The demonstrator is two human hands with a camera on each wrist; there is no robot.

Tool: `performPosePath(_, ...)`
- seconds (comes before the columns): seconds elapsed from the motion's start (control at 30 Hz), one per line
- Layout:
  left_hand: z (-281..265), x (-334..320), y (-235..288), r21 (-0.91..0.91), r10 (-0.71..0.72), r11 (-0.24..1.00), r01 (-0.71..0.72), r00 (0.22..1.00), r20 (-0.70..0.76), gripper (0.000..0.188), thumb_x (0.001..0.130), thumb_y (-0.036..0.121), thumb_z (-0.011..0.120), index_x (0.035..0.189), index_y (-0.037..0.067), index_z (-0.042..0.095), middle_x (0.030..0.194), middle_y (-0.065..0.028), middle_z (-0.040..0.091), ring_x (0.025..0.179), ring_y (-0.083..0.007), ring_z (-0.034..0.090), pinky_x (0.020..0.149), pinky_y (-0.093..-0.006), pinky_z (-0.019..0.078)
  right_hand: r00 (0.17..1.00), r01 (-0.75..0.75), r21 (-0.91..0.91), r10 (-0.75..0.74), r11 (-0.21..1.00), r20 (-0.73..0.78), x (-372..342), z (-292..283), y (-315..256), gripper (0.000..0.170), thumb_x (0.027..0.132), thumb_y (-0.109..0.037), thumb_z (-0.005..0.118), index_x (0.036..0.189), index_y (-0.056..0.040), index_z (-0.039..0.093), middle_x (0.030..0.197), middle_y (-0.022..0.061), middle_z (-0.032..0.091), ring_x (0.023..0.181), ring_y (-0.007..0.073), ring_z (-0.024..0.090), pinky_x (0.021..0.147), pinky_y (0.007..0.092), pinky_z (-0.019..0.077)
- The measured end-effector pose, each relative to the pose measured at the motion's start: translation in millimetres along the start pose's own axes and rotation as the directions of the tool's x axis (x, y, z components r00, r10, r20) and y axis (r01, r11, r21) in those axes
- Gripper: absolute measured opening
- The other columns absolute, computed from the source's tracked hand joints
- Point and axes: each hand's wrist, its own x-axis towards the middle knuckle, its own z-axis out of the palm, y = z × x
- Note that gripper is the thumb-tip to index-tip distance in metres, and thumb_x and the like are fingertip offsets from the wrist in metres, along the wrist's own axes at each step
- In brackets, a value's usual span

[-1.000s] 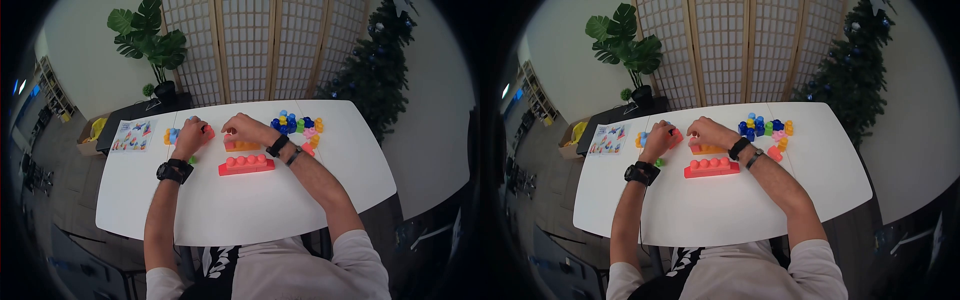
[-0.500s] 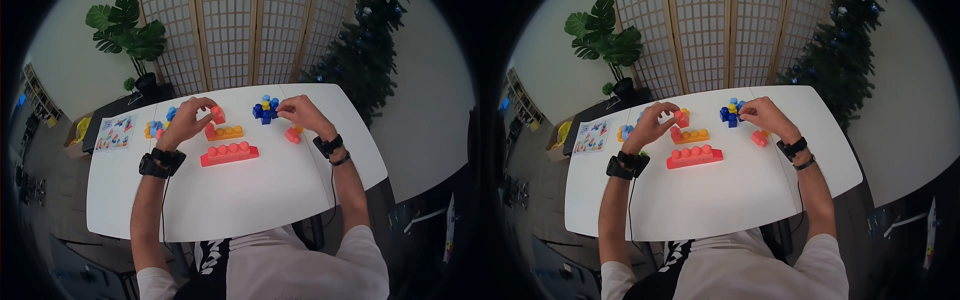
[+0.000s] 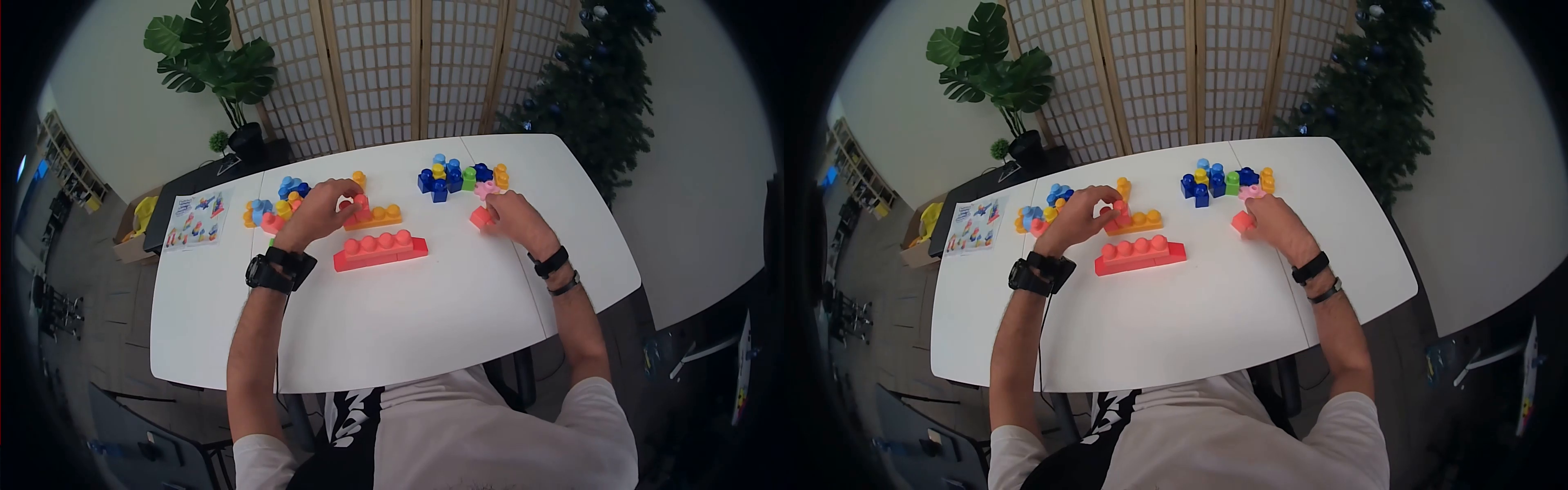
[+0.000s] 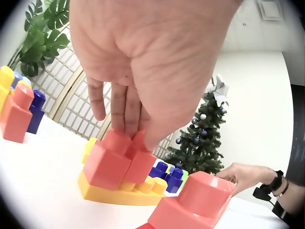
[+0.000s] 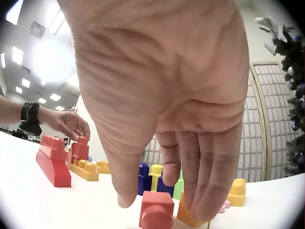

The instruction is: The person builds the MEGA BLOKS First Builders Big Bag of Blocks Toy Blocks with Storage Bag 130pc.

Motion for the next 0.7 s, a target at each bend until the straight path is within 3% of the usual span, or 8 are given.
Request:
performPosePath(0.07, 2, -2, -3, -0.024, -0.037, 0.999, 0.038, 0.998, 0.054, 0.022, 0.097, 0.012, 0.076, 0.116, 0.0, 0.075, 0.106, -0.0161, 0.078, 0.097, -0.0302, 0.074, 0.088, -0.0415, 0.0587, 1.0, 0.013, 0.003, -0.013, 1.0, -0.005, 4, 9, 6, 0.024, 0.082, -0.013, 0.083, 0.093, 0.0003, 0.067, 0.091, 0.0195, 0.073, 0.089, 0.0379, 0.073, 0.078, 0.0442, 0.0579)
performPosePath(0.3, 10, -8, -11, -0.056, -0.032, 0.998, 0.035, 0.999, 0.043, 0.025, 0.098, 0.011, 0.077, 0.119, -0.001, 0.073, 0.104, -0.0149, 0.077, 0.092, -0.0274, 0.072, 0.086, -0.0384, 0.0577, 0.997, 0.04, 0.083, -0.035, 0.996, -0.066, 10, -8, -11, 0.014, 0.085, -0.005, 0.078, 0.095, 0.0027, 0.07, 0.092, 0.019, 0.074, 0.085, 0.0346, 0.073, 0.08, 0.0409, 0.0583)
performPosePath(0.37, 9, -7, -6, -0.041, -0.045, 0.998, 0.047, 0.998, 0.04, 0.021, 0.097, 0.01, 0.077, 0.115, -0.002, 0.073, 0.105, -0.0185, 0.076, 0.095, -0.033, 0.073, 0.089, -0.0403, 0.0591, 0.967, 0.216, 0.212, -0.178, 0.953, -0.184, 19, -16, -22, 0.016, 0.087, -0.004, 0.077, 0.101, 0.0038, 0.074, 0.092, 0.0173, 0.075, 0.085, 0.0315, 0.073, 0.082, 0.0388, 0.0589)
performPosePath(0.4, 9, -8, -6, -0.041, -0.045, 0.998, 0.047, 0.998, 0.041, 0.021, 0.097, 0.01, 0.077, 0.115, -0.002, 0.073, 0.105, -0.0185, 0.076, 0.095, -0.033, 0.073, 0.089, -0.0403, 0.0591, 0.967, 0.215, 0.214, -0.177, 0.953, -0.184, 26, -18, -29, 0.016, 0.087, -0.004, 0.077, 0.101, 0.0038, 0.074, 0.092, 0.0173, 0.075, 0.085, 0.0315, 0.073, 0.082, 0.0388, 0.0589)
performPosePath(0.47, 11, -8, -9, -0.042, -0.029, 0.999, 0.03, 0.999, 0.02, 0.023, 0.097, 0.009, 0.077, 0.116, -0.001, 0.072, 0.107, -0.018, 0.076, 0.095, -0.0332, 0.073, 0.089, -0.0406, 0.059, 0.913, 0.383, 0.283, -0.313, 0.879, -0.261, 43, -21, -48, 0.023, 0.087, -0.002, 0.078, 0.11, 0.0035, 0.077, 0.099, 0.0152, 0.078, 0.093, 0.0272, 0.077, 0.089, 0.036, 0.0624)
performPosePath(0.6, 15, -10, -12, -0.07, -0.052, 0.996, 0.053, 0.998, 0.019, 0.025, 0.097, 0.009, 0.077, 0.118, -0.001, 0.071, 0.108, -0.0176, 0.076, 0.096, -0.033, 0.073, 0.09, -0.0408, 0.0588, 0.912, 0.403, 0.371, -0.336, 0.836, -0.233, 74, -19, -94, 0.022, 0.089, -0.003, 0.079, 0.11, 0.0032, 0.078, 0.103, 0.0156, 0.079, 0.098, 0.0279, 0.078, 0.089, 0.0366, 0.0625)
performPosePath(0.7, 16, -11, -13, -0.087, -0.04, 0.995, 0.04, 0.999, 0.001, 0.026, 0.097, 0.009, 0.078, 0.12, -0.001, 0.072, 0.108, -0.0173, 0.076, 0.097, -0.0326, 0.073, 0.09, -0.041, 0.0586, 0.851, 0.522, 0.269, -0.472, 0.809, -0.23, 103, 4, -112, 0.023, 0.089, -0.006, 0.08, 0.111, 0.0026, 0.079, 0.105, 0.0162, 0.079, 0.098, 0.029, 0.077, 0.089, 0.0375, 0.0617)
